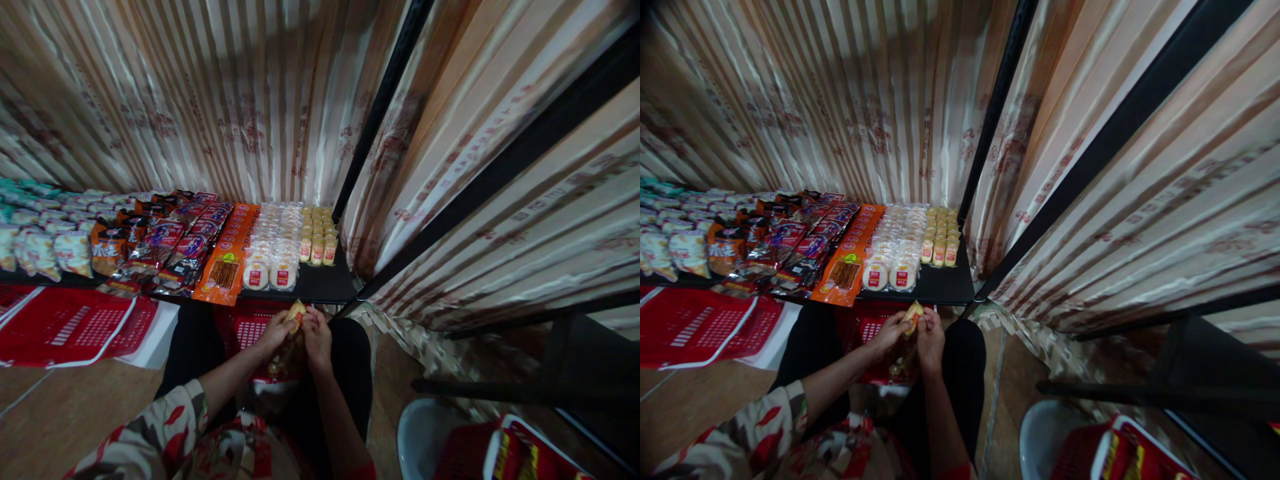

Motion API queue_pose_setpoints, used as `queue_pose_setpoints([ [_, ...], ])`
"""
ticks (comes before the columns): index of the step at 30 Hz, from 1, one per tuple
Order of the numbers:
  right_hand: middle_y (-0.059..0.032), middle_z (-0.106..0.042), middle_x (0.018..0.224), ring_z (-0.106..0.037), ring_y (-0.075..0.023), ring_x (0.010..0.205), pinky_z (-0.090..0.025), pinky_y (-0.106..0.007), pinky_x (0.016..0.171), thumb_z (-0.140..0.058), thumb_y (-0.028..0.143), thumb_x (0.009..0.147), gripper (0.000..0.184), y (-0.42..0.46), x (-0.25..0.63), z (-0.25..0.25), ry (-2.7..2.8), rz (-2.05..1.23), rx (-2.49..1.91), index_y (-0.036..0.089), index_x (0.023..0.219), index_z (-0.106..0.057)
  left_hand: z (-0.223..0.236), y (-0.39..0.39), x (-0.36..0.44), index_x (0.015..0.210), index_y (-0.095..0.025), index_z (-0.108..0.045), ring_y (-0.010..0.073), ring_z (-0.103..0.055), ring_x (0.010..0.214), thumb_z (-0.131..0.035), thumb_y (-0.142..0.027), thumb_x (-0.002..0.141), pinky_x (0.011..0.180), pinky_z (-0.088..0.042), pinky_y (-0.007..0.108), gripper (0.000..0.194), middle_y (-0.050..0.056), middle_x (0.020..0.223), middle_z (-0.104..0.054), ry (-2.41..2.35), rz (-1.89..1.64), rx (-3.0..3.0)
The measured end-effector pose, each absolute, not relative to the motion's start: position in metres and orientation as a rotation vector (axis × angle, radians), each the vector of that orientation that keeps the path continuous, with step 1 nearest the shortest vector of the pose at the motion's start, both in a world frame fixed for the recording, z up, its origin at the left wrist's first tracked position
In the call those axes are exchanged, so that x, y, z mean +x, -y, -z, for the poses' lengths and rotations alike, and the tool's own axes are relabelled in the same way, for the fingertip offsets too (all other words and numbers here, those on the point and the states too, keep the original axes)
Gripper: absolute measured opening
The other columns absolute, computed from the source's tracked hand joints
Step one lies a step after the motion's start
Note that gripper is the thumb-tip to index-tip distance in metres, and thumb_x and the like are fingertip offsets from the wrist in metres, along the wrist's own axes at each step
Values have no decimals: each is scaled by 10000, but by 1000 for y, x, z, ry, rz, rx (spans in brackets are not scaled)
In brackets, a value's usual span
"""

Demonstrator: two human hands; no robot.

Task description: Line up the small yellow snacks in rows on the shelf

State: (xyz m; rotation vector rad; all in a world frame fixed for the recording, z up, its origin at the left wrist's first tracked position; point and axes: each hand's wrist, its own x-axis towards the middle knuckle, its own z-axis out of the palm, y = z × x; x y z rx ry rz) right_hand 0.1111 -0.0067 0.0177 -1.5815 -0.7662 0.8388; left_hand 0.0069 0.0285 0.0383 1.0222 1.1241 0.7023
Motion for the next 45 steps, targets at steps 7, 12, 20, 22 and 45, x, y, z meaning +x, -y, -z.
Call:
queue_pose_setpoints([
  [7,-95,-574,1029,-598,-156,789,-508,-309,751,-425,234,798,361,10,119,-27,1211,-445,-1698,200,1106,-610,-43,-40,5,929,-144,-545,113,-523,618,-556,-264,707,552,-410,217,253,11,775,-589,-1143,-596,1139],
  [12,-85,-566,1185,-510,-203,1085,-430,-388,940,-363,93,782,475,14,130,-33,1667,-286,-1617,208,1195,-568,-48,-52,3,858,-134,-580,134,-542,710,-562,-204,674,618,-419,230,197,24,794,-597,-1114,-492,1351],
  [20,-109,-565,1203,-505,-232,1095,-422,-421,945,-477,188,805,440,15,139,-31,1803,-257,-1659,168,1243,-519,-61,-61,9,792,-134,-551,85,-443,472,-561,-396,690,471,-357,228,281,-28,609,-523,-1063,-357,1274],
  [22,-113,-579,1176,-512,-233,1085,-431,-408,933,-490,214,812,420,15,141,-29,1769,-265,-1675,161,1227,-530,-66,-62,11,811,-140,-541,81,-448,462,-567,-425,687,480,-359,224,313,-39,580,-518,-1064,-373,1282],
  [45,-120,-589,808,-552,-186,640,-472,-310,619,-402,503,842,473,-31,150,-58,1322,-174,-1905,105,991,-608,-82,-66,43,896,-149,-593,153,-580,850,-551,-99,690,840,-439,275,216,53,920,-627,-1120,-836,1326],
])
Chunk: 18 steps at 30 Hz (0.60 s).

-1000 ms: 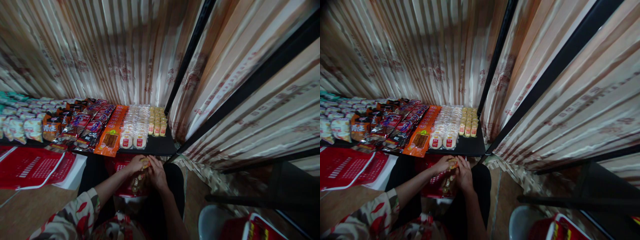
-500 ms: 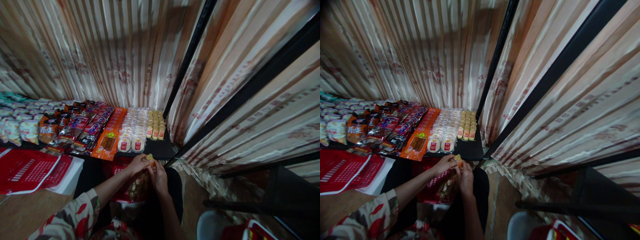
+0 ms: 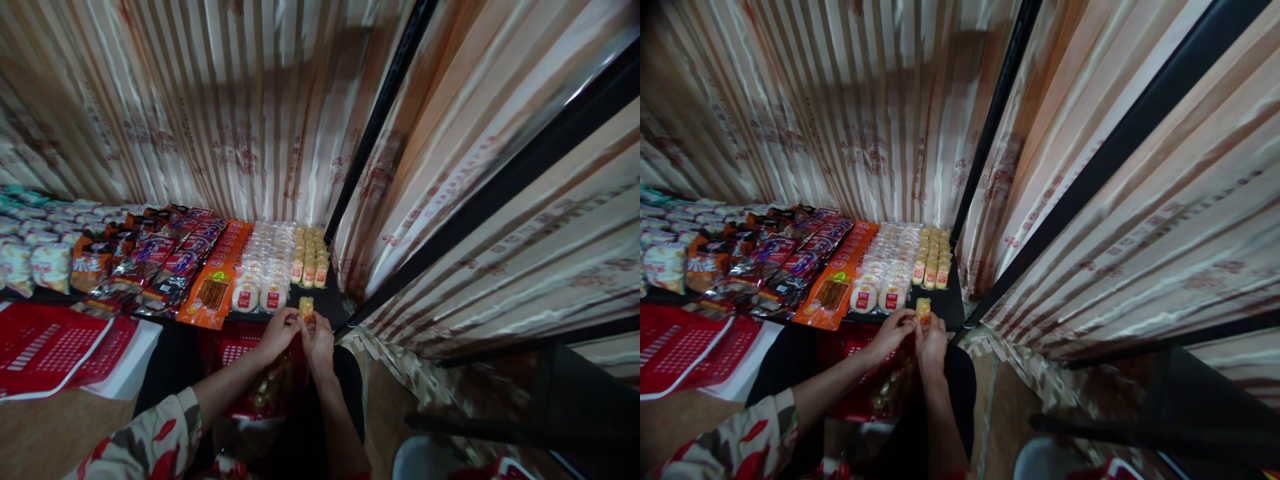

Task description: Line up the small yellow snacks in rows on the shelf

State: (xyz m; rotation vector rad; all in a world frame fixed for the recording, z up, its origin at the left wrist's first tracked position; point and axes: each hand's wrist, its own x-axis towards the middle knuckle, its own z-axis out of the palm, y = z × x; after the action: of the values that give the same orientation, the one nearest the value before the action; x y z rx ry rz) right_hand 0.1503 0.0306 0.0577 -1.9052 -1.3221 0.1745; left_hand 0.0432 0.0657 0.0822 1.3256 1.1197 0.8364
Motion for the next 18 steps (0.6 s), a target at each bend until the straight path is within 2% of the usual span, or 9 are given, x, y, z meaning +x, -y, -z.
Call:
queue_pose_setpoints([
  [9,-88,-565,814,-540,-160,621,-478,-290,598,-461,472,811,414,-63,157,-68,1245,-233,-1838,133,1003,-602,-98,-77,56,1091,-179,-588,169,-562,917,-544,-113,705,861,-438,276,394,67,1005,-594,-1228,-840,1417],
  [18,-111,-554,898,-577,-159,639,-494,-292,597,-452,423,775,438,-101,159,-56,1134,-388,-1781,96,1036,-580,-93,-91,68,1160,-133,-536,218,-504,1126,-531,-121,730,969,-392,317,430,127,1222,-544,-1131,-914,1293],
])
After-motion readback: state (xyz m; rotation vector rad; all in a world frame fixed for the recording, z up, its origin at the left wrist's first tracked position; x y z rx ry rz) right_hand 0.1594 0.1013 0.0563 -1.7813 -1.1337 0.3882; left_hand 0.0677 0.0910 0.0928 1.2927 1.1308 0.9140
